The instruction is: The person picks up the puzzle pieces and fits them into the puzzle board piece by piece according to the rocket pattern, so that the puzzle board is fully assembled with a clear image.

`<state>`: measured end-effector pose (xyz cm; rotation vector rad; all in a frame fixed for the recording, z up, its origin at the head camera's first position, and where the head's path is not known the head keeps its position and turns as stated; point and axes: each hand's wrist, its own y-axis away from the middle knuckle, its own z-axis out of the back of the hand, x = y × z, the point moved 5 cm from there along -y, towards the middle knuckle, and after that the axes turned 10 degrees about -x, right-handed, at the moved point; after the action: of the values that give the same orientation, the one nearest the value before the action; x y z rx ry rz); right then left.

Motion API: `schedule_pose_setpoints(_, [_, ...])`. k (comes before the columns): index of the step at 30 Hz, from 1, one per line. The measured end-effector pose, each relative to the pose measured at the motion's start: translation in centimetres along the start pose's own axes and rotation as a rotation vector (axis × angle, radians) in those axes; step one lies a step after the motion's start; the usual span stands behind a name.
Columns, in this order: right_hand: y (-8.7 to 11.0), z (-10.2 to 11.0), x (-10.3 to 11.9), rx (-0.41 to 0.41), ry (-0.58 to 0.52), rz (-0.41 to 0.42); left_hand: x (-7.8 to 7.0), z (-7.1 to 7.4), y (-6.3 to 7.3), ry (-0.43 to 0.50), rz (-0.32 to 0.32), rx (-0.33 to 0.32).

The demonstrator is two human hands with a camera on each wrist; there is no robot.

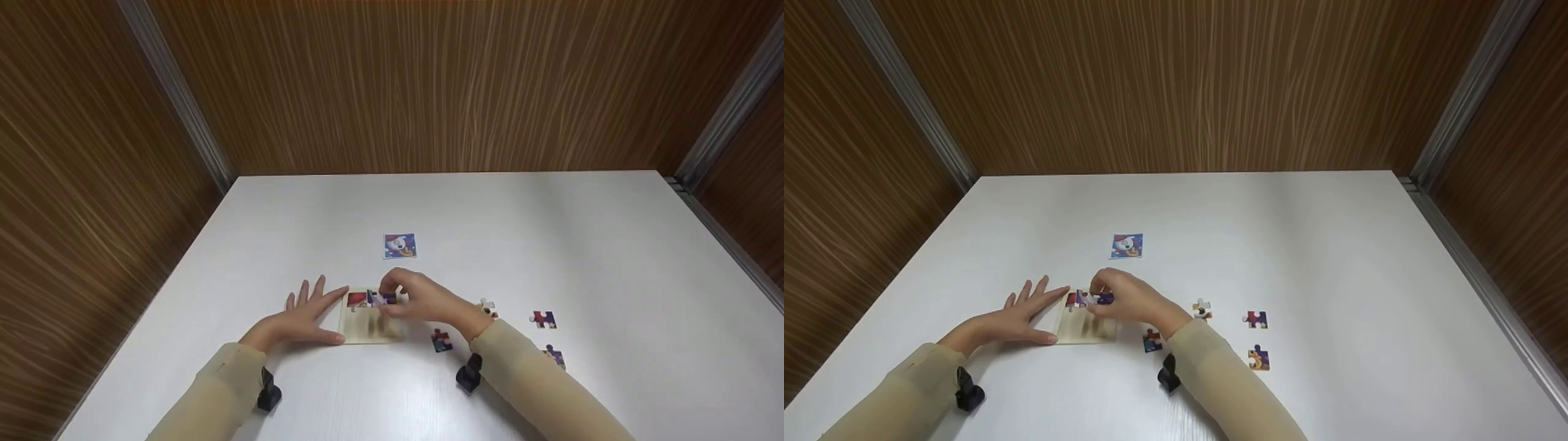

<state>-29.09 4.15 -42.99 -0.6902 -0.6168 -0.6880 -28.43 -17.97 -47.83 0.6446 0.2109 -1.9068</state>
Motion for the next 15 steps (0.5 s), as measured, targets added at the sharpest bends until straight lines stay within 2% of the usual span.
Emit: schedule_pose_setpoints(15, [-1.4,-1.9,0.5,0.022,0.062,-0.021,-0.1,0.0,-0.1,0.006,-0.003,0.01])
